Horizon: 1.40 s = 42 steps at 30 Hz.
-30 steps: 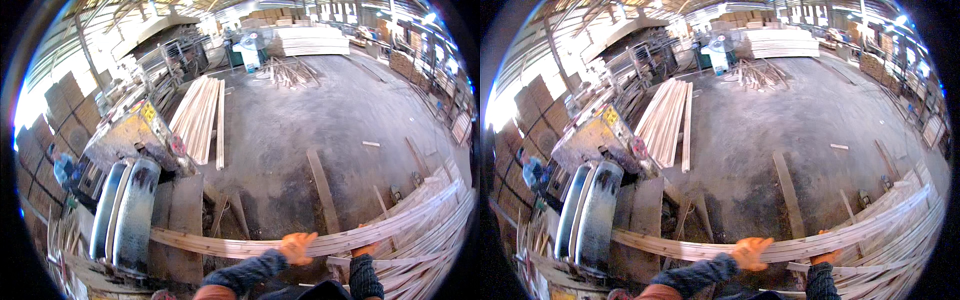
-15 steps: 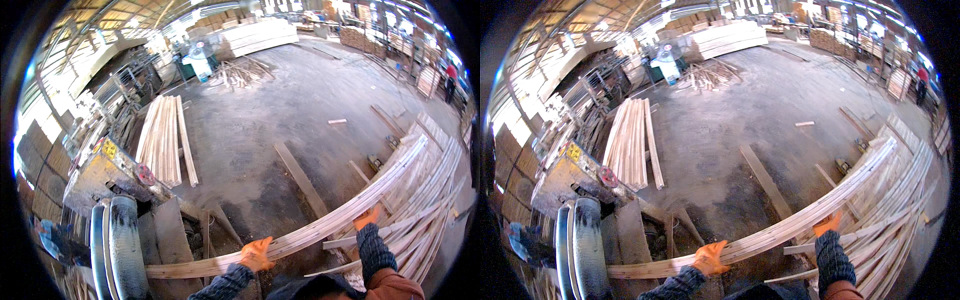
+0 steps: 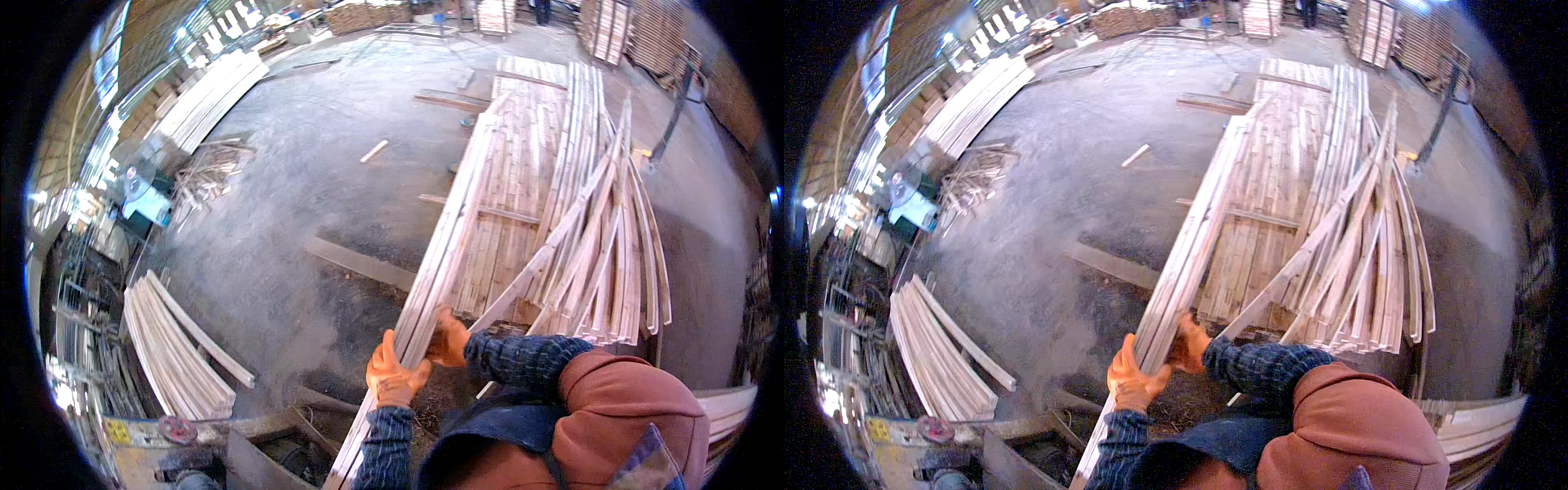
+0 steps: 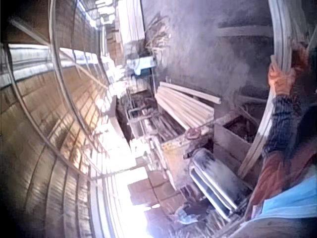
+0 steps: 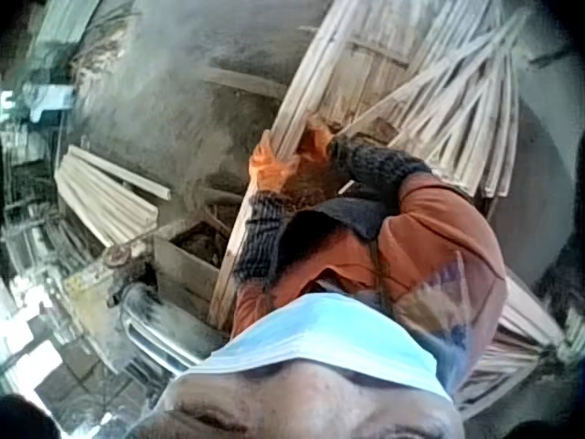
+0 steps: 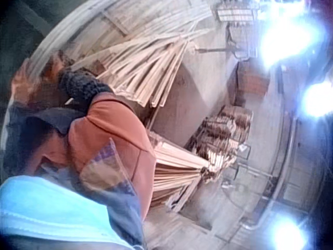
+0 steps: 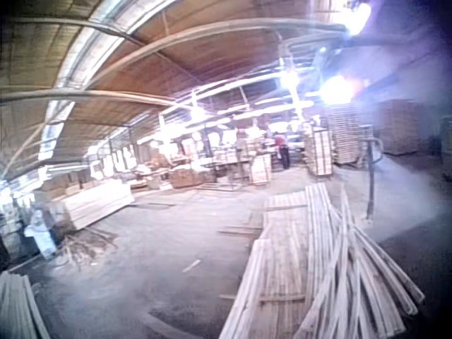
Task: The person picks up several curved wood moulding pieces, carries them to a roller machine, and feeds them into the rollers one at a time while another worker manages them on the opposite side.
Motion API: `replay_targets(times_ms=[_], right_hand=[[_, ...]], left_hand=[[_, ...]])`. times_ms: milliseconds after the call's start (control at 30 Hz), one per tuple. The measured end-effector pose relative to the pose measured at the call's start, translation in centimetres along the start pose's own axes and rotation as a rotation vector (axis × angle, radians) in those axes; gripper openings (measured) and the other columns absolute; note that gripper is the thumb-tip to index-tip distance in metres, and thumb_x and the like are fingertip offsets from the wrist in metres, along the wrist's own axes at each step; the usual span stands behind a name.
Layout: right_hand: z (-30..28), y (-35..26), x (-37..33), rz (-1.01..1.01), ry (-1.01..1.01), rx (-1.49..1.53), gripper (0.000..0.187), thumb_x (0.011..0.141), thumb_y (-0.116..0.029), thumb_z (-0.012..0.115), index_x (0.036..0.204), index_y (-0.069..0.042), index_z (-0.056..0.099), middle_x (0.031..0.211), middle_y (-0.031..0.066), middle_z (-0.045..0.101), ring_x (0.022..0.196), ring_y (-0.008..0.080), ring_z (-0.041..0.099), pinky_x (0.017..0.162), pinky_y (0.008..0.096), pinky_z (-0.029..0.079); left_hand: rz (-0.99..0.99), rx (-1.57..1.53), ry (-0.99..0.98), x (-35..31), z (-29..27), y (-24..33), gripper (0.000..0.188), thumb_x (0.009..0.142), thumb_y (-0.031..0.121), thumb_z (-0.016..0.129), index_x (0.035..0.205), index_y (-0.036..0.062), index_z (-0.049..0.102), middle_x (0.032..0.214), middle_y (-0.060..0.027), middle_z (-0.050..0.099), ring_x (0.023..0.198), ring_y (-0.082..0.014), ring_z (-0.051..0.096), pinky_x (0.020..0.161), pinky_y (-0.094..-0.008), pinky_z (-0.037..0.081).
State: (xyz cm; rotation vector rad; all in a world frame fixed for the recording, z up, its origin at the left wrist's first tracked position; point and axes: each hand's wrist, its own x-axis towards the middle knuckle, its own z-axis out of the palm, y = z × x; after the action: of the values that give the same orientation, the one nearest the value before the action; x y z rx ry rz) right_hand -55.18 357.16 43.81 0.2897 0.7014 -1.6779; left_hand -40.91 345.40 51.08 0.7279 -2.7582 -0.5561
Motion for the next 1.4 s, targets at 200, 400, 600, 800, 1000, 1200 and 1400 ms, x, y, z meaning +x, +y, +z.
replay_targets(times_ms=[200,400,600,800,1000,1200,1400], right_hand=[[-2.7,-2.4,1.6,-0.181,0.073,0.145,0.086,0.094,-0.074,0.056,0.155,-0.013,0.047,0.15,0.0096,0.053,0.136,0.0287,0.051,0.116,0.0463,0.038],[-5.9,-7.1,7.1,-0.404,0.214,0.198,0.09,0.092,-0.076,0.057,0.152,-0.01,0.046,0.15,0.0106,0.054,0.128,0.0313,0.057,0.105,0.0551,0.048],[-1.7,0.2,4.8,-0.102,0.032,0.201,0.075,0.092,-0.075,0.059,0.131,-0.011,0.066,0.124,0.0065,0.071,0.11,0.0247,0.068,0.097,0.0462,0.054],[-4.1,0.5,-2.7,0.172,-0.163,0.006,0.067,0.109,-0.057,0.039,0.157,-0.01,0.04,0.156,0.0143,0.049,0.147,0.0324,0.043,0.121,0.05,0.035],[-20.4,0.0,-8.1,0.108,0.03,-0.044,0.012,0.107,-0.02,0.043,0.116,-0.015,0.05,0.128,0.0072,0.056,0.137,0.022,0.05,0.103,0.038,0.046],[-28.8,0.4,-12.4,0.015,0.662,-0.076,0.031,0.104,-0.02,0.049,0.134,-0.017,0.056,0.097,0.0057,0.062,0.099,0.0256,0.064,0.08,0.0414,0.052],[-38.6,10.3,-4.4,-0.159,1.085,-0.635,0.108,0.069,-0.042,0.095,0.151,0.001,0.039,0.14,0.0306,0.056,0.128,0.0404,0.057,0.109,0.0473,0.046]], left_hand=[[-0.133,-0.079,-0.206,0.0,-1.4,-0.2,0.112,0.059,0.038,0.09,0.152,0.006,0.038,0.126,-0.0234,0.065,0.114,-0.0406,0.065,0.1,-0.0466,0.053],[-0.204,-0.013,-0.295,-7.1,-4.5,-1.8,0.114,0.056,0.035,0.089,0.153,0.0035,0.038,0.127,-0.0274,0.062,0.115,-0.0443,0.063,0.101,-0.0491,0.052],[-0.189,-0.116,-0.093,-9.5,-5.2,-4.0,0.1,0.066,0.038,0.079,0.148,-0.0067,0.043,0.122,-0.0346,0.061,0.109,-0.0499,0.063,0.094,-0.0578,0.052],[0.081,-0.028,0.048,-1.2,-2.4,2.3,0.083,0.072,0.024,0.081,0.142,-0.0064,0.048,0.131,-0.0322,0.06,0.115,-0.0495,0.061,0.1,-0.0558,0.05],[0.303,-0.245,0.195,1.9,2.5,7.8,0.051,0.08,0.012,0.077,0.126,-0.0068,0.063,0.119,-0.0279,0.067,0.109,-0.0464,0.066,0.097,-0.0529,0.053],[0.303,-0.323,-0.238,0.4,14.9,8.4,0.063,0.077,0.021,0.079,0.133,-0.0007,0.06,0.128,-0.0242,0.065,0.121,-0.0422,0.061,0.107,-0.0495,0.048],[-0.049,-0.241,-0.641,3.8,28.4,4.4,0.093,0.069,0.037,0.084,0.146,-0.0011,0.047,0.126,-0.0225,0.067,0.118,-0.0412,0.064,0.104,-0.0445,0.051]])
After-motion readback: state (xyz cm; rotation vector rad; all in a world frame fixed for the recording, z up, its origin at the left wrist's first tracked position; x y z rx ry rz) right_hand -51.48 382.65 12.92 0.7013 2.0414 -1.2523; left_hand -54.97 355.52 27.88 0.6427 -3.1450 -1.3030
